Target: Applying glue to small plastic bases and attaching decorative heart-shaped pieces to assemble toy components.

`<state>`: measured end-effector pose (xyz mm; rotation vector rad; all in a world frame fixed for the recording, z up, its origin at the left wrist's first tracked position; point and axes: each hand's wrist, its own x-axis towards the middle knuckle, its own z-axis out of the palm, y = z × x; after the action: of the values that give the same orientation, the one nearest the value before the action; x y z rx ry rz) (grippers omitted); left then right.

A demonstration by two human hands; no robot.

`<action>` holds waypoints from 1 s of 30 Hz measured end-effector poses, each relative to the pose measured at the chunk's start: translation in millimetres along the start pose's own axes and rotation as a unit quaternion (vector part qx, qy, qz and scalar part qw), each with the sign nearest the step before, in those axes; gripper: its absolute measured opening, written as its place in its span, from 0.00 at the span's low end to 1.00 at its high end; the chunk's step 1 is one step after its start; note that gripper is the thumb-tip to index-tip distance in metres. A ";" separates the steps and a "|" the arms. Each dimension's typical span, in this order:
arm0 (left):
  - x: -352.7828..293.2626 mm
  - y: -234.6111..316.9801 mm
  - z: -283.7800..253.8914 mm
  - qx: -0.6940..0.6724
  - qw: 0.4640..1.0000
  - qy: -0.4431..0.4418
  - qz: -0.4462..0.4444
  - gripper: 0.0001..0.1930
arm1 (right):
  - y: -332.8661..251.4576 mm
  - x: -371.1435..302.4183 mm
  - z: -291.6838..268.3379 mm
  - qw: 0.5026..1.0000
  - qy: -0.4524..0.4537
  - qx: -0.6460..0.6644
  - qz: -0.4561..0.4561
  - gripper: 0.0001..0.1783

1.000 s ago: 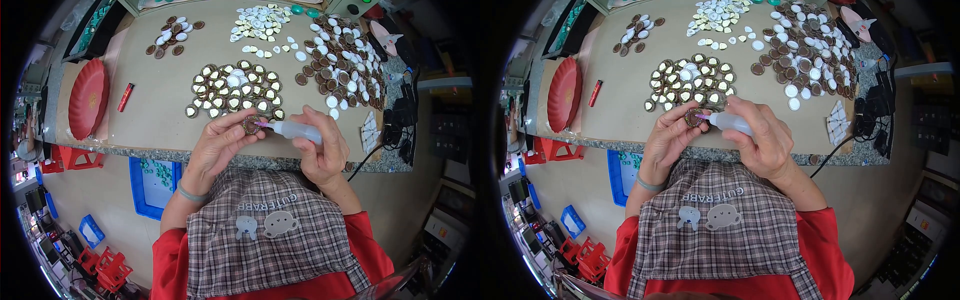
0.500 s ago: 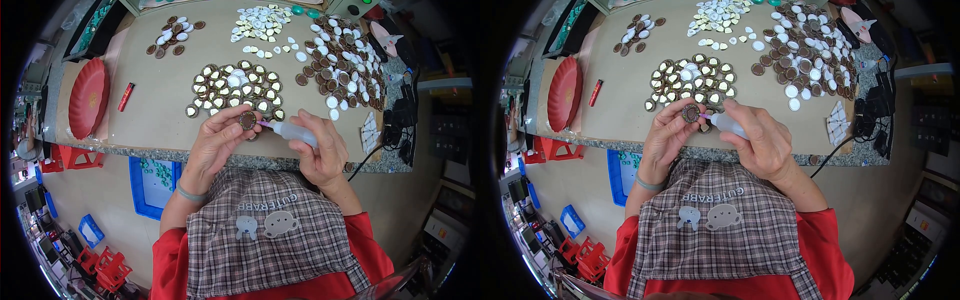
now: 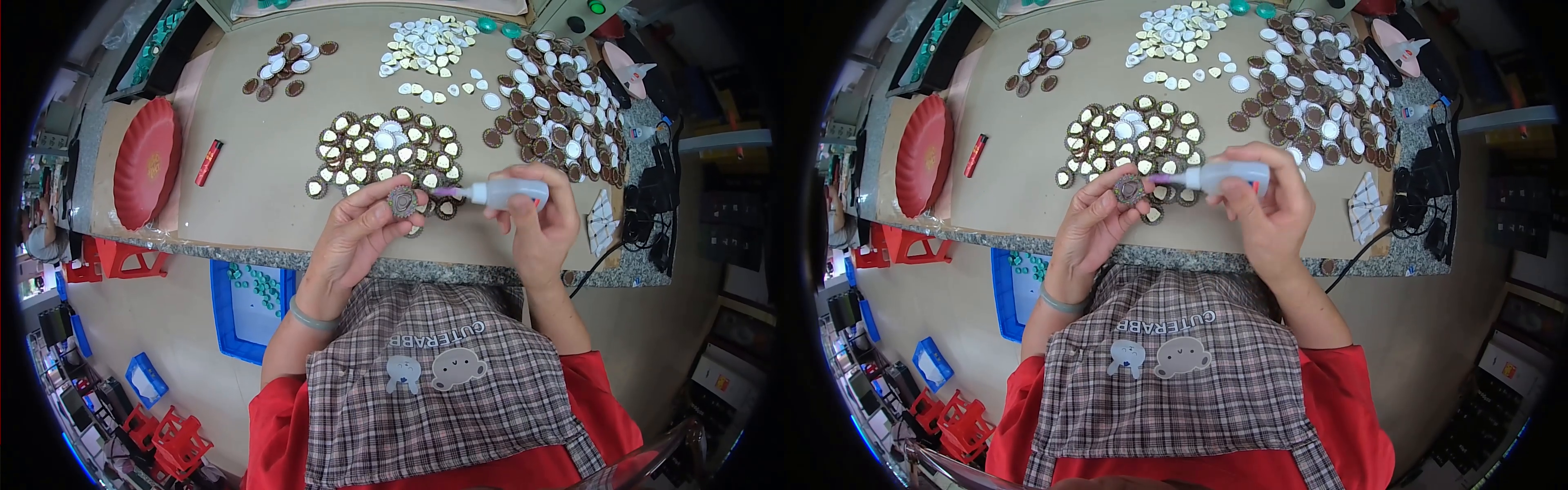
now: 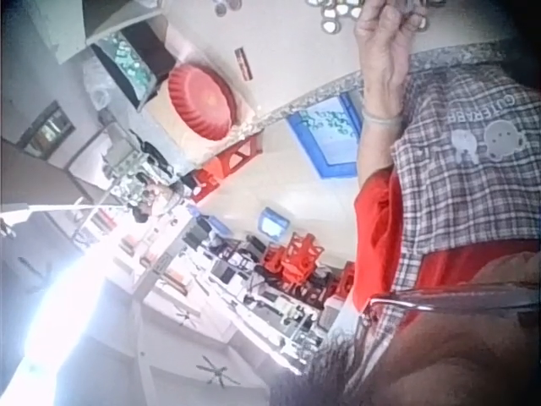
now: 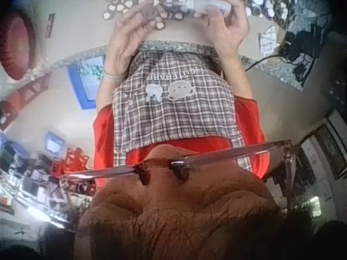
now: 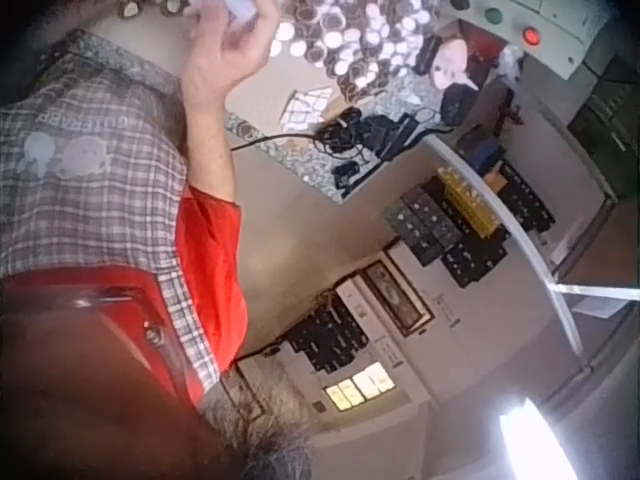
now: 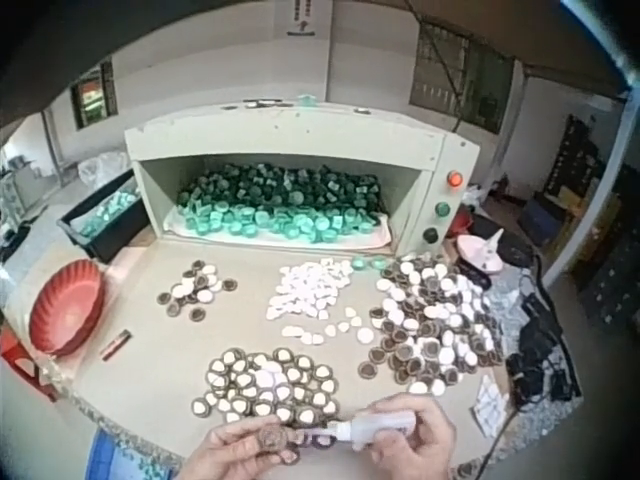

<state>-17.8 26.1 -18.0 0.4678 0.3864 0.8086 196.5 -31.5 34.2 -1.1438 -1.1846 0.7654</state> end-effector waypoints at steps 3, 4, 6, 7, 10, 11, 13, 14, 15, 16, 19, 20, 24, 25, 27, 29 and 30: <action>-1.5 0.0 -2.2 -0.012 1.000 -0.004 0.004 0.21 | 10.1 18.1 -3.0 0.980 0.005 0.171 0.098 0.19; -2.6 0.2 -2.2 -0.012 1.000 -0.011 0.006 0.21 | 12.8 23.4 -3.9 0.981 0.005 0.168 0.092 0.19; -6.3 1.5 -3.0 -0.004 1.000 -0.003 0.017 0.21 | 20.5 36.1 -5.8 0.968 -0.037 0.178 0.172 0.17; -6.9 2.2 -4.5 -0.009 1.000 -0.005 0.013 0.21 | 23.8 43.0 -5.7 0.964 -0.035 0.163 0.206 0.16; -8.5 6.5 -1.9 -0.008 1.000 -0.008 0.003 0.21 | 37.3 67.3 -2.5 0.977 -0.043 0.083 0.193 0.16; -8.5 7.6 -2.2 -0.009 1.000 -0.011 -0.001 0.21 | 47.8 74.8 -3.0 0.984 -0.027 0.006 0.176 0.12; -9.3 7.4 -4.3 -0.008 1.000 -0.013 0.003 0.21 | 54.6 94.1 0.7 0.979 -0.051 -0.124 0.151 0.10; -10.0 7.7 -4.3 -0.008 1.000 -0.013 0.005 0.21 | 57.4 103.2 3.3 0.957 -0.072 -0.250 0.125 0.08; -10.4 8.0 -4.8 -0.009 1.000 -0.013 0.007 0.21 | 65.0 110.3 6.5 0.949 -0.073 -0.293 0.089 0.07; -10.8 8.3 -5.2 -0.011 1.000 -0.009 0.006 0.21 | 70.3 115.2 9.5 0.949 -0.074 -0.294 0.088 0.07; -11.4 8.3 -7.3 -0.012 1.000 -0.004 0.008 0.21 | 82.6 125.9 17.1 0.929 -0.099 -0.354 -0.040 0.08; -11.3 8.3 -8.0 -0.009 1.000 -0.003 0.008 0.21 | 86.0 128.7 18.7 0.910 -0.114 -0.395 -0.055 0.10; -12.3 8.5 -9.2 -0.017 1.000 -0.005 0.007 0.20 | 88.1 134.7 21.3 0.871 -0.171 -0.454 -0.074 0.11; -12.6 8.2 -9.4 -0.015 1.000 -0.004 0.009 0.20 | 86.5 135.0 20.9 0.871 -0.172 -0.454 -0.074 0.11; -13.0 7.8 -9.2 -0.013 1.000 -0.002 0.010 0.20 | 79.9 136.4 19.2 0.864 -0.186 -0.458 -0.094 0.12; -13.0 7.3 -8.3 -0.015 1.000 -0.002 0.008 0.20 | 71.5 137.9 15.2 0.867 -0.202 -0.449 -0.075 0.12; -12.9 7.2 -8.2 -0.015 1.000 -0.002 0.007 0.20 | 67.4 138.6 13.5 0.870 -0.217 -0.440 -0.056 0.12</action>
<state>-34.2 22.7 -19.0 0.4452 0.3668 0.8261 225.1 118.8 11.7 -1.6602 -2.0834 0.3744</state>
